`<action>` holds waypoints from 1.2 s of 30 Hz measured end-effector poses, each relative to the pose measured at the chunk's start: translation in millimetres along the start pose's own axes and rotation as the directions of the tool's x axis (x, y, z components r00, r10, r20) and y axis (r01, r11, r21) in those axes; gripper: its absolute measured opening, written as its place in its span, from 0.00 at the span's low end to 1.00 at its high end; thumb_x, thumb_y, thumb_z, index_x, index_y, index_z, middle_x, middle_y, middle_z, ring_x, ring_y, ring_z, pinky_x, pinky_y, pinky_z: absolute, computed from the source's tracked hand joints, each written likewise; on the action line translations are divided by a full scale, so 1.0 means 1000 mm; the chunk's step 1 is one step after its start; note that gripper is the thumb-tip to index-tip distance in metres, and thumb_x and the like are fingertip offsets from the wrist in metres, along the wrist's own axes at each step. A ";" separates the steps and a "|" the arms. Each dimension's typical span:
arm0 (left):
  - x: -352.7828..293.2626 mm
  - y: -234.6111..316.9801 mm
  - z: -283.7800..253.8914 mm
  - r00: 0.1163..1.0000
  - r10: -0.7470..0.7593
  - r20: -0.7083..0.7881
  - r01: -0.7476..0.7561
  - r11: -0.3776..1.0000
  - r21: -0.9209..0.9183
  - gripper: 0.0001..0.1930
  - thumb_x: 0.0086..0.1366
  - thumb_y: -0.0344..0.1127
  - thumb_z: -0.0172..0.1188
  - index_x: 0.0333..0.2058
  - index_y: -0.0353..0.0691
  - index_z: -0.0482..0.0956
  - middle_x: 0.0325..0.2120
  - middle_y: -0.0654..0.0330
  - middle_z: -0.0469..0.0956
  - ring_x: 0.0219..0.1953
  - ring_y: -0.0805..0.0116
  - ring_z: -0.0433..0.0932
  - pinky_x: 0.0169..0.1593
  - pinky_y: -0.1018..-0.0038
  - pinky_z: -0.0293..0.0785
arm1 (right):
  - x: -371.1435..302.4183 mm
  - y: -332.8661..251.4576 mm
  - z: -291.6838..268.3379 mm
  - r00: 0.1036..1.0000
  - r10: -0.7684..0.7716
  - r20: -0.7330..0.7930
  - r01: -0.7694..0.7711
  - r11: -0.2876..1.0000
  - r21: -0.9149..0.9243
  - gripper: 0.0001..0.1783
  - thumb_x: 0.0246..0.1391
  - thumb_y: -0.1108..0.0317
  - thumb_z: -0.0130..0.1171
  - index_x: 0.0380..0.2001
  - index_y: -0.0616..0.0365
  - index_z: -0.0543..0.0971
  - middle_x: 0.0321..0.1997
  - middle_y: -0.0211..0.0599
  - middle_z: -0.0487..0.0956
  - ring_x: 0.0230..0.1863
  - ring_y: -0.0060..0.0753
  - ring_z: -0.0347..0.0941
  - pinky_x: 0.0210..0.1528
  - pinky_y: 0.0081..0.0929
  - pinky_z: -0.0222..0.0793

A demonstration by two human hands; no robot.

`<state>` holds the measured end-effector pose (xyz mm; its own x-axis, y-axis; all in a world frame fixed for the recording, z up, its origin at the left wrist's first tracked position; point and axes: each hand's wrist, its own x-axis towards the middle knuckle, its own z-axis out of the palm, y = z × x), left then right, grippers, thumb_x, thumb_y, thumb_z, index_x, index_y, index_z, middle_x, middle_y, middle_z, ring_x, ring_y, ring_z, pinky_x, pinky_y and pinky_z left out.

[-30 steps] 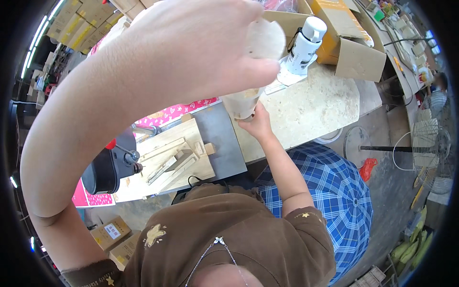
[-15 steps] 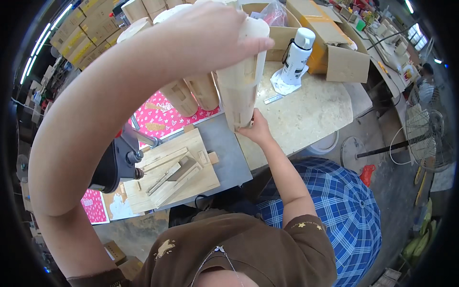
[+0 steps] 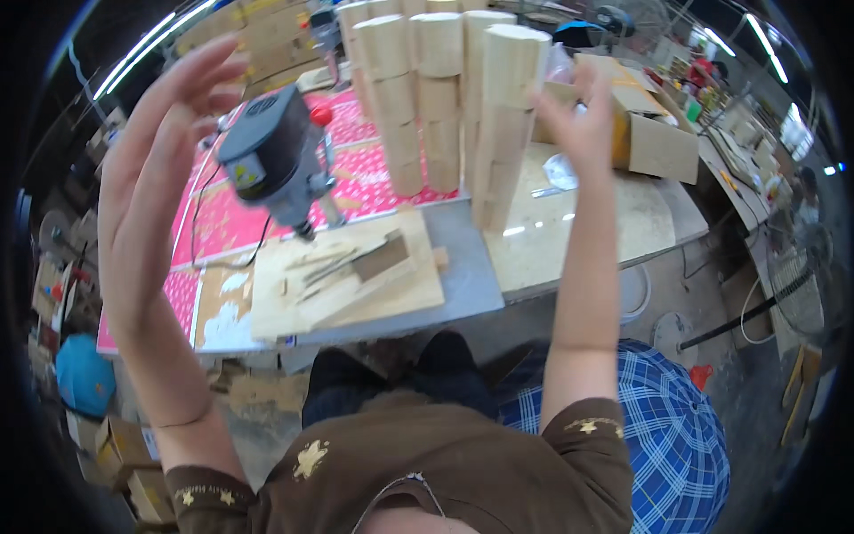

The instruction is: Using a drill press to create holes or slots in cylindrical wood blocks and measuring them with a caliper.

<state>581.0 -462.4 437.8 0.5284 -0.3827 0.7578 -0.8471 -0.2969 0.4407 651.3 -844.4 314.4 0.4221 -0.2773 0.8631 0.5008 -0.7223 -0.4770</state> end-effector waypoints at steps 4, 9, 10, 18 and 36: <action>-0.093 -0.024 -0.043 0.980 -0.196 -0.021 0.184 0.947 -0.262 0.22 0.65 0.39 0.52 0.55 0.33 0.68 0.46 0.57 0.73 0.47 0.70 0.70 0.51 0.74 0.65 | 0.071 -0.010 0.016 0.991 0.038 0.132 0.008 0.943 -0.333 0.49 0.32 0.46 0.73 0.57 0.53 0.64 0.49 0.47 0.74 0.46 0.40 0.73 0.49 0.33 0.68; -0.181 -0.047 -0.044 0.824 -0.567 0.017 0.531 0.760 -0.374 0.21 0.66 0.37 0.53 0.54 0.34 0.69 0.43 0.58 0.74 0.43 0.72 0.72 0.47 0.76 0.67 | 0.062 0.011 0.039 0.955 0.245 0.165 -0.207 0.953 -0.220 0.48 0.31 0.45 0.72 0.57 0.48 0.64 0.48 0.49 0.75 0.45 0.42 0.75 0.41 0.35 0.74; -0.191 -0.051 -0.039 0.786 -0.617 0.037 0.572 0.703 -0.422 0.20 0.65 0.36 0.53 0.54 0.34 0.69 0.42 0.59 0.75 0.42 0.74 0.72 0.45 0.77 0.68 | 0.061 0.013 0.042 0.963 0.224 0.149 -0.186 0.955 -0.229 0.48 0.31 0.46 0.72 0.57 0.47 0.64 0.48 0.49 0.75 0.45 0.42 0.75 0.41 0.35 0.75; -0.217 -0.076 -0.006 0.792 -0.598 0.124 0.582 0.679 -0.448 0.22 0.61 0.30 0.57 0.54 0.33 0.68 0.42 0.57 0.75 0.40 0.74 0.74 0.44 0.77 0.70 | 0.044 -0.023 0.047 0.997 0.044 -0.061 -0.055 0.983 -0.176 0.43 0.35 0.56 0.72 0.54 0.53 0.63 0.48 0.43 0.72 0.45 0.38 0.73 0.43 0.30 0.74; -0.252 -0.113 0.068 0.913 -0.153 -0.378 0.203 0.974 0.095 0.40 0.41 0.37 0.76 0.52 0.35 0.64 0.43 0.51 0.65 0.43 0.56 0.68 0.43 0.66 0.68 | -0.237 -0.221 0.136 0.443 0.444 0.779 -0.766 -0.264 0.586 0.35 0.53 0.71 0.58 0.59 0.48 0.50 0.56 0.38 0.63 0.56 0.35 0.64 0.51 0.41 0.70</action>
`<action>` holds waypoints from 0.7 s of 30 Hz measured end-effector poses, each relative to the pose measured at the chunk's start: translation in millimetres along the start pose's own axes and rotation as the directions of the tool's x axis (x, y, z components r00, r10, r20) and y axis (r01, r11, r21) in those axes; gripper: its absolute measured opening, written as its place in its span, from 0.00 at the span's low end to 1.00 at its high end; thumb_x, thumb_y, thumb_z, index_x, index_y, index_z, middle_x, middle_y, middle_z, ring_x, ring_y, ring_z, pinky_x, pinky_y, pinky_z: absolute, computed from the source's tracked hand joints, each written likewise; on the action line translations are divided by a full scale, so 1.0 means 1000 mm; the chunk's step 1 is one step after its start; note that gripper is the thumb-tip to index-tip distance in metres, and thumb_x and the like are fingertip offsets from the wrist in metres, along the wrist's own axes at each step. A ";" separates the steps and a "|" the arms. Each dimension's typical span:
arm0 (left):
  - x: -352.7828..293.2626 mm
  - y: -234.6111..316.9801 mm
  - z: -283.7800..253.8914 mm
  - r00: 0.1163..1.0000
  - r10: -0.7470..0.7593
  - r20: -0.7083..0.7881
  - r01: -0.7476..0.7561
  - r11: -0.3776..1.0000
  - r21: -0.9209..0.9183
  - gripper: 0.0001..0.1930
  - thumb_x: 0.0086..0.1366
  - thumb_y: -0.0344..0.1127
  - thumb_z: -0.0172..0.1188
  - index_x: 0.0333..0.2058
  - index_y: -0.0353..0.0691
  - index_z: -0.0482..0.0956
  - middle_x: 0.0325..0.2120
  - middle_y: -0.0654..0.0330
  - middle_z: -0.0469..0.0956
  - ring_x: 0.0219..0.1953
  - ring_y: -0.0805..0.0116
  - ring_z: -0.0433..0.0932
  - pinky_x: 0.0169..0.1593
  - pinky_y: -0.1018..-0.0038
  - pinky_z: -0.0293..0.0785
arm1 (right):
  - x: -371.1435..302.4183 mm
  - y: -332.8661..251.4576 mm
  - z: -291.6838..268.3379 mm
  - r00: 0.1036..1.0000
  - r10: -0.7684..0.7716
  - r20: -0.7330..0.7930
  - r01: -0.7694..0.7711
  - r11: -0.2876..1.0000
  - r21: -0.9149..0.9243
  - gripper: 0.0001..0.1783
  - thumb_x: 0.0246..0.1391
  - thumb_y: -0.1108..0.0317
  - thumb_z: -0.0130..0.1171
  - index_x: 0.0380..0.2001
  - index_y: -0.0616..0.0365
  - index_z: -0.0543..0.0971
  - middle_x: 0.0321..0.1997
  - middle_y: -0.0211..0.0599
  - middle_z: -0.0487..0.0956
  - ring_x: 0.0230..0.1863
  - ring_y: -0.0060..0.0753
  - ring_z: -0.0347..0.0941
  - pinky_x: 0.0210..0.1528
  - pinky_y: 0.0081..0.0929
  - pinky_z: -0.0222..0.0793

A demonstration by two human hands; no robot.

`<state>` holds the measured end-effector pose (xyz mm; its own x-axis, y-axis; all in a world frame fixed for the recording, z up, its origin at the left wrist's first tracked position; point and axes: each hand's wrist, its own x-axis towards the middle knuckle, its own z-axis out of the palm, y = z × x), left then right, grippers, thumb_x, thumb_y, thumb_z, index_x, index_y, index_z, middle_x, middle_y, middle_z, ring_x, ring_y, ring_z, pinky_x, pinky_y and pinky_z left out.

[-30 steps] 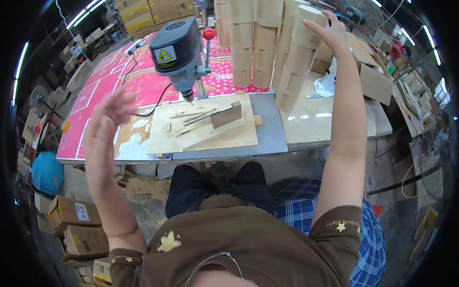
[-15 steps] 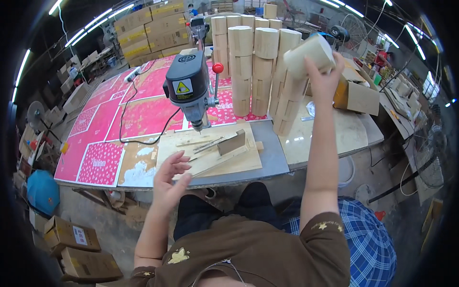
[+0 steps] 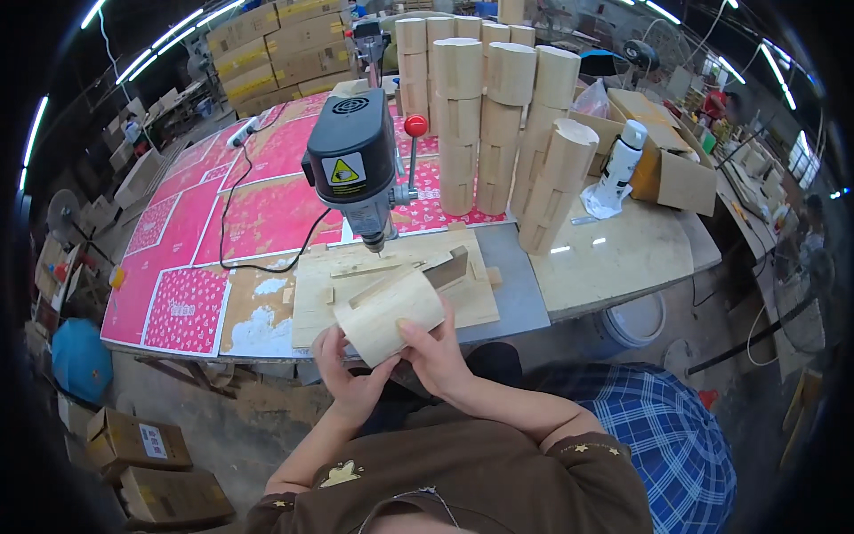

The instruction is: Using a drill press to create holes or slots in cylindrical wood blocks and measuring them with a caliper.

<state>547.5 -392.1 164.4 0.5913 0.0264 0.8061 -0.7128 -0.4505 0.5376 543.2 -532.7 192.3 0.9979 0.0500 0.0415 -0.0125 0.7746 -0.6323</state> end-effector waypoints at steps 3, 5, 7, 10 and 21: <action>-0.009 -0.008 -0.008 0.994 0.088 -0.065 -0.078 0.987 0.138 0.40 0.40 0.39 0.77 0.52 0.37 0.64 0.42 0.52 0.64 0.43 0.56 0.66 0.43 0.65 0.67 | 0.008 0.010 0.000 0.989 0.135 0.064 -0.138 0.989 0.043 0.34 0.54 0.69 0.57 0.59 0.48 0.51 0.56 0.38 0.63 0.55 0.35 0.65 0.50 0.41 0.71; -0.011 -0.015 -0.014 0.986 0.146 -0.073 -0.127 0.966 0.224 0.39 0.41 0.40 0.77 0.51 0.38 0.65 0.42 0.52 0.63 0.43 0.56 0.66 0.44 0.64 0.66 | 0.014 0.018 -0.003 0.970 0.171 0.170 -0.191 0.976 0.107 0.31 0.55 0.68 0.57 0.58 0.48 0.54 0.54 0.37 0.66 0.55 0.35 0.66 0.50 0.40 0.71; -0.012 -0.022 -0.022 0.981 0.192 -0.040 -0.173 0.944 0.281 0.37 0.42 0.42 0.76 0.50 0.39 0.67 0.42 0.52 0.62 0.43 0.55 0.65 0.44 0.64 0.66 | 0.021 0.026 -0.007 0.894 0.395 0.210 -0.437 0.873 0.218 0.29 0.54 0.66 0.58 0.57 0.48 0.58 0.51 0.36 0.69 0.54 0.34 0.67 0.50 0.41 0.71; -0.009 -0.028 -0.031 0.988 0.151 -0.012 -0.136 0.919 0.371 0.30 0.48 0.45 0.72 0.45 0.37 0.70 0.43 0.50 0.64 0.44 0.51 0.66 0.45 0.62 0.66 | 0.034 0.037 -0.015 0.802 0.542 0.253 -0.598 0.715 0.364 0.27 0.54 0.62 0.59 0.56 0.47 0.64 0.46 0.35 0.73 0.55 0.33 0.67 0.50 0.44 0.69; -0.003 -0.033 -0.026 0.961 0.087 0.264 -0.134 0.977 0.165 0.22 0.49 0.34 0.70 0.40 0.32 0.73 0.42 0.55 0.62 0.45 0.56 0.66 0.48 0.65 0.64 | 0.031 0.020 -0.038 0.920 0.362 0.149 -0.377 0.922 0.088 0.35 0.56 0.52 0.57 0.58 0.52 0.52 0.57 0.40 0.63 0.57 0.37 0.64 0.52 0.45 0.68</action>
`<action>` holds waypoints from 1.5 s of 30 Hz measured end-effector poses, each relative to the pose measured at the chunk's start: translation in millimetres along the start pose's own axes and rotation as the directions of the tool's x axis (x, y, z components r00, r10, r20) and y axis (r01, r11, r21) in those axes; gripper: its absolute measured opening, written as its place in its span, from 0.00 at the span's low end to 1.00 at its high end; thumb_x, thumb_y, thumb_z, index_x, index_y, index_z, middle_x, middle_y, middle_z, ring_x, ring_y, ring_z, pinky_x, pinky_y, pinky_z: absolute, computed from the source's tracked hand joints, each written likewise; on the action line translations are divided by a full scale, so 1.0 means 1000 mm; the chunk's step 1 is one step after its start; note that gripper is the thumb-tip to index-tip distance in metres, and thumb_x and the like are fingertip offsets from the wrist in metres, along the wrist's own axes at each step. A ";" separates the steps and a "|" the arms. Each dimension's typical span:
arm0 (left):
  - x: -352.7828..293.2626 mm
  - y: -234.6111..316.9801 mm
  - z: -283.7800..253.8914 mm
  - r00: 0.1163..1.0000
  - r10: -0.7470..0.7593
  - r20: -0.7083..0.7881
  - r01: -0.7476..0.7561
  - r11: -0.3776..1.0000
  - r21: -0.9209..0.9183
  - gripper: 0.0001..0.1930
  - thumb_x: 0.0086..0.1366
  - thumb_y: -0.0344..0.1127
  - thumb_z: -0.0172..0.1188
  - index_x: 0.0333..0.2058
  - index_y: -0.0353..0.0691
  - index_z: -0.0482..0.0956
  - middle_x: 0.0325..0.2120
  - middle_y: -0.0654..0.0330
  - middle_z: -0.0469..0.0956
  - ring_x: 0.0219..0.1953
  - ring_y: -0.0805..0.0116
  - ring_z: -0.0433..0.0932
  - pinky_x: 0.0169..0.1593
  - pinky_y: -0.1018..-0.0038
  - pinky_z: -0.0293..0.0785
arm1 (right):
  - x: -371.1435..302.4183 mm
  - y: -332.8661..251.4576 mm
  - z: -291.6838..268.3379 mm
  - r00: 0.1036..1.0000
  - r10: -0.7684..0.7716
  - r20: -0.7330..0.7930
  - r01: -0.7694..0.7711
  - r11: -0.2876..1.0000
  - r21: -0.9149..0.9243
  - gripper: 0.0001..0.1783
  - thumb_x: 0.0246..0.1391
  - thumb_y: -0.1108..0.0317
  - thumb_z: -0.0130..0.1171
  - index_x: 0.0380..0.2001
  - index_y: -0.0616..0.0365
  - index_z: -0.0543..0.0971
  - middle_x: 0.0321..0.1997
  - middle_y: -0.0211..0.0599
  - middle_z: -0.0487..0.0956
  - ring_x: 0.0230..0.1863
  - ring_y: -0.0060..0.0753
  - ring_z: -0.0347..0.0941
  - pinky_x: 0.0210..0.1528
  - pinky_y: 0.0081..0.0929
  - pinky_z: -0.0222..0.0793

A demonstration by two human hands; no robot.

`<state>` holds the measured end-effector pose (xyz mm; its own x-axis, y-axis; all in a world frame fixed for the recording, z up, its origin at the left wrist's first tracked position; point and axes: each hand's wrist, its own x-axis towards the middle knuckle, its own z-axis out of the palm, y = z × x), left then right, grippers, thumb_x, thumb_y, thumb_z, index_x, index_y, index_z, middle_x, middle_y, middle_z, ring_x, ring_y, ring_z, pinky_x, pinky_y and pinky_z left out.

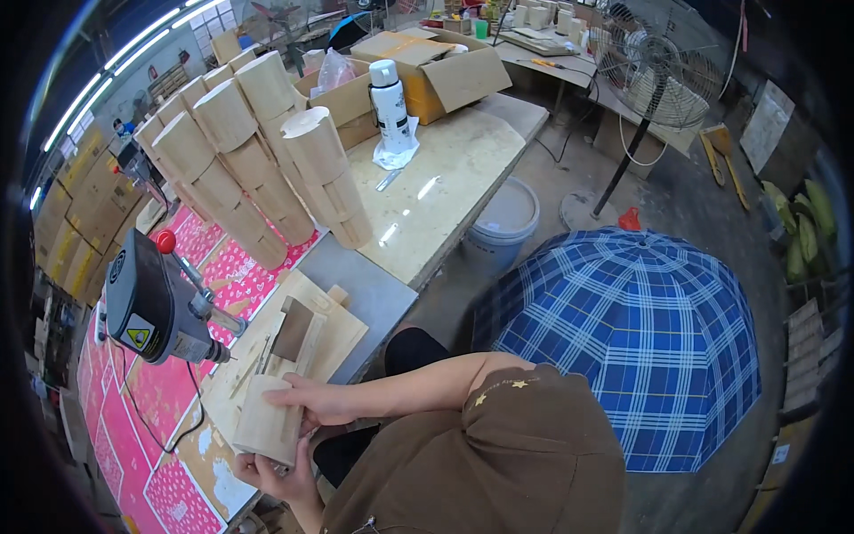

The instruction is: Using a drill press to create holes or slots in cylindrical wood blocks and measuring them with a caliper.

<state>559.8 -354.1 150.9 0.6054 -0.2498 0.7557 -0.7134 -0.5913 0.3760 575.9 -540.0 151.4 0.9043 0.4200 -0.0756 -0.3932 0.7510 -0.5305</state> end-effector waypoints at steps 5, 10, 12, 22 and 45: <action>0.010 0.000 -0.003 0.806 -0.562 0.185 0.582 0.700 -0.413 0.18 0.57 0.32 0.59 0.45 0.29 0.73 0.41 0.54 0.70 0.44 0.65 0.70 0.48 0.70 0.67 | 0.002 0.010 0.006 0.989 -0.088 -0.120 0.039 0.931 -0.362 0.36 0.56 0.48 0.55 0.57 0.56 0.53 0.54 0.42 0.65 0.52 0.34 0.67 0.46 0.37 0.70; 0.005 -0.028 -0.027 0.457 -0.879 0.140 0.664 0.231 -0.711 0.19 0.61 0.36 0.55 0.47 0.27 0.72 0.45 0.52 0.73 0.46 0.63 0.73 0.51 0.66 0.69 | 0.011 -0.028 -0.012 0.967 -0.242 0.078 0.146 0.274 -0.950 0.27 0.51 0.53 0.60 0.47 0.61 0.69 0.47 0.47 0.70 0.52 0.43 0.65 0.53 0.38 0.63; -0.004 -0.037 -0.042 0.454 -0.889 0.055 0.584 0.251 -0.772 0.19 0.60 0.33 0.55 0.47 0.25 0.72 0.43 0.53 0.75 0.45 0.66 0.74 0.51 0.68 0.67 | 0.013 -0.054 -0.027 0.668 -0.609 0.428 0.203 -0.404 -0.892 0.29 0.44 0.57 0.66 0.47 0.58 0.71 0.51 0.49 0.70 0.55 0.48 0.64 0.57 0.42 0.59; -0.011 -0.044 -0.050 0.268 -0.963 0.035 0.627 0.147 -0.765 0.14 0.58 0.31 0.62 0.40 0.26 0.77 0.35 0.59 0.78 0.38 0.74 0.75 0.44 0.78 0.69 | 0.060 -0.104 -0.055 0.925 -0.240 0.294 0.145 -0.492 -0.858 0.20 0.32 0.64 0.72 0.33 0.55 0.79 0.33 0.35 0.76 0.40 0.44 0.67 0.45 0.36 0.64; 0.022 -0.072 0.009 0.273 -0.697 0.664 0.876 -0.106 -0.471 0.16 0.62 0.42 0.58 0.41 0.34 0.75 0.26 0.61 0.76 0.29 0.73 0.76 0.33 0.78 0.70 | -0.005 -0.075 -0.032 0.902 -0.279 0.329 0.123 -0.565 -0.816 0.24 0.35 0.60 0.70 0.37 0.57 0.76 0.35 0.38 0.74 0.40 0.46 0.66 0.42 0.38 0.64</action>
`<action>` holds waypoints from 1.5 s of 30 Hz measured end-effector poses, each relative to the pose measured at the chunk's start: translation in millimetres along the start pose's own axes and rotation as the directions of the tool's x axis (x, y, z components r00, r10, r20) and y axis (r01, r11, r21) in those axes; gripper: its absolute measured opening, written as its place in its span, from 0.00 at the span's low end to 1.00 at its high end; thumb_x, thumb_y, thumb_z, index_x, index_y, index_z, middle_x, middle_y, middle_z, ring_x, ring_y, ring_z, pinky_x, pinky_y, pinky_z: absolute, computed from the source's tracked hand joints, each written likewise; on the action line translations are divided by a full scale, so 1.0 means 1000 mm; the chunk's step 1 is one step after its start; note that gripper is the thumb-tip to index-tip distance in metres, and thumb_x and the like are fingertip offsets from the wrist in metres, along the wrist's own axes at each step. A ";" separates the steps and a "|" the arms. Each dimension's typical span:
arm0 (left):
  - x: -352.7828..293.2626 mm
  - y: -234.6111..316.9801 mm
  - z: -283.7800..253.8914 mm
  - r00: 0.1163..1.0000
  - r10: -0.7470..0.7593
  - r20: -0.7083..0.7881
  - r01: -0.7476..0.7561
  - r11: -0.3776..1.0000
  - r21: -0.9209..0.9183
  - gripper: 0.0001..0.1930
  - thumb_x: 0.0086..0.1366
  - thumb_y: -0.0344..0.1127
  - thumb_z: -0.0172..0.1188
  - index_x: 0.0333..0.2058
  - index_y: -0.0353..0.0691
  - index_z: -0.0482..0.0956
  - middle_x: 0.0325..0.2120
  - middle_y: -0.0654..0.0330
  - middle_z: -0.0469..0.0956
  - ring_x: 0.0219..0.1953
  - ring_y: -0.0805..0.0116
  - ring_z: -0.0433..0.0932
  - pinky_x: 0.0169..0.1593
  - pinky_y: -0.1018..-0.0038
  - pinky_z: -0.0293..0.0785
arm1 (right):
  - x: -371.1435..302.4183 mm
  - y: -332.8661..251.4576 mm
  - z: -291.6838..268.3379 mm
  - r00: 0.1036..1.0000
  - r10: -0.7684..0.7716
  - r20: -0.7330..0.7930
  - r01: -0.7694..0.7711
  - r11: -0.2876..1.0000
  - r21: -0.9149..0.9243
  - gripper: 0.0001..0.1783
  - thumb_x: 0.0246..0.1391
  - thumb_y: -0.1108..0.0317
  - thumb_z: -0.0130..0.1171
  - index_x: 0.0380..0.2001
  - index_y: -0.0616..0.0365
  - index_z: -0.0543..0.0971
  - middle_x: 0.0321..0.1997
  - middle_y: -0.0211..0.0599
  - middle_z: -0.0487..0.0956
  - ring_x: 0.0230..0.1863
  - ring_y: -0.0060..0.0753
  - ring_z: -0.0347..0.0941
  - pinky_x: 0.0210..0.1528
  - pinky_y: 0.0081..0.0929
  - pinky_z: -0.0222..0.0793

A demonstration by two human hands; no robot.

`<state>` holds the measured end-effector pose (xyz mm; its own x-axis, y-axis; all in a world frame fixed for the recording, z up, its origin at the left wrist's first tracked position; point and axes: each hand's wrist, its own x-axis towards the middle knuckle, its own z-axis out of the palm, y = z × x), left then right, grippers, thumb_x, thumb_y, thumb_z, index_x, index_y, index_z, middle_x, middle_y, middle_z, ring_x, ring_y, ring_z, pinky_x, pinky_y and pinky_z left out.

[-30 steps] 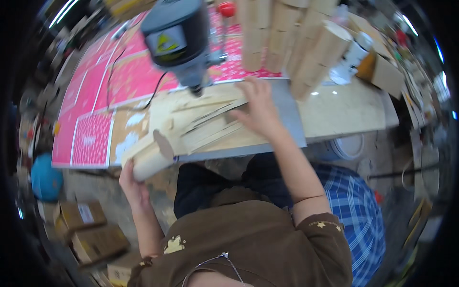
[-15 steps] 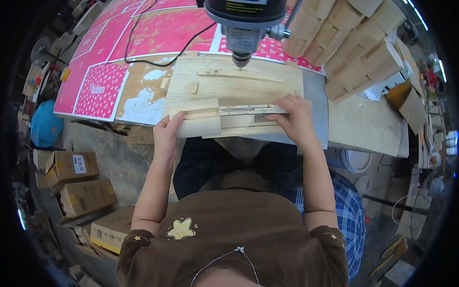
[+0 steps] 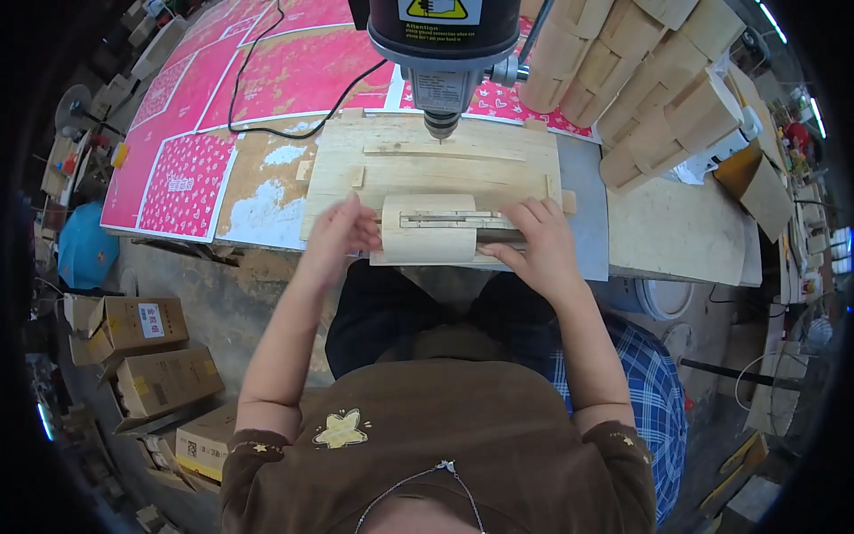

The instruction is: Using a drill press to create holes or slots in cylindrical wood blocks and measuring them with a caliper.

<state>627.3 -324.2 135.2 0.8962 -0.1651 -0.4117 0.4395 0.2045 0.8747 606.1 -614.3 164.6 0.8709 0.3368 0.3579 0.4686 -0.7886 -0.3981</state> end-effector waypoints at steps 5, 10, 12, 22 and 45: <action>0.060 0.026 -0.001 0.766 0.485 0.422 -0.462 -0.042 0.886 0.19 0.59 0.36 0.56 0.51 0.55 0.73 0.30 0.58 0.76 0.33 0.63 0.78 0.36 0.70 0.72 | -0.002 0.001 0.003 0.999 0.038 -0.009 -0.039 0.999 -0.021 0.24 0.34 0.60 0.70 0.37 0.56 0.76 0.35 0.37 0.73 0.40 0.45 0.67 0.42 0.37 0.64; 0.099 0.026 0.026 0.848 0.097 0.521 -0.417 -0.485 0.769 0.28 0.57 0.40 0.58 0.57 0.67 0.66 0.27 0.62 0.76 0.32 0.65 0.78 0.35 0.68 0.68 | -0.003 0.002 0.006 0.998 0.054 -0.026 -0.055 0.998 -0.040 0.22 0.34 0.62 0.70 0.35 0.56 0.75 0.34 0.36 0.73 0.38 0.45 0.66 0.41 0.38 0.64; 0.104 0.025 0.028 0.860 0.121 0.496 -0.377 -0.505 0.777 0.28 0.56 0.43 0.58 0.57 0.68 0.66 0.25 0.63 0.76 0.31 0.66 0.79 0.35 0.69 0.67 | -0.003 0.002 0.006 0.998 0.054 -0.024 -0.055 0.998 -0.040 0.22 0.34 0.63 0.69 0.35 0.56 0.75 0.33 0.36 0.72 0.38 0.45 0.66 0.40 0.38 0.64; 0.066 0.035 -0.057 0.847 0.529 -0.051 0.212 -0.249 0.945 0.10 0.58 0.38 0.55 0.35 0.42 0.79 0.28 0.56 0.79 0.30 0.58 0.79 0.35 0.64 0.71 | -0.002 0.001 0.008 0.998 0.042 -0.050 -0.044 0.998 -0.051 0.21 0.34 0.67 0.69 0.35 0.56 0.75 0.33 0.37 0.72 0.37 0.45 0.66 0.39 0.38 0.64; 0.065 -0.030 0.011 0.693 0.720 0.039 -0.356 0.294 0.887 0.32 0.36 0.41 0.74 0.45 0.47 0.76 0.42 0.60 0.73 0.50 0.59 0.66 0.55 0.61 0.52 | 0.066 0.034 0.047 0.980 0.071 -0.183 -0.079 0.996 -0.036 0.22 0.34 0.71 0.70 0.37 0.60 0.75 0.35 0.39 0.75 0.39 0.46 0.68 0.42 0.36 0.64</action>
<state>671.6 -351.9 85.6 0.9351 -0.0053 0.3542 -0.2432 -0.7366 0.6311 687.0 -595.1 135.2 0.8598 0.1802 0.4778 0.3931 -0.8307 -0.3942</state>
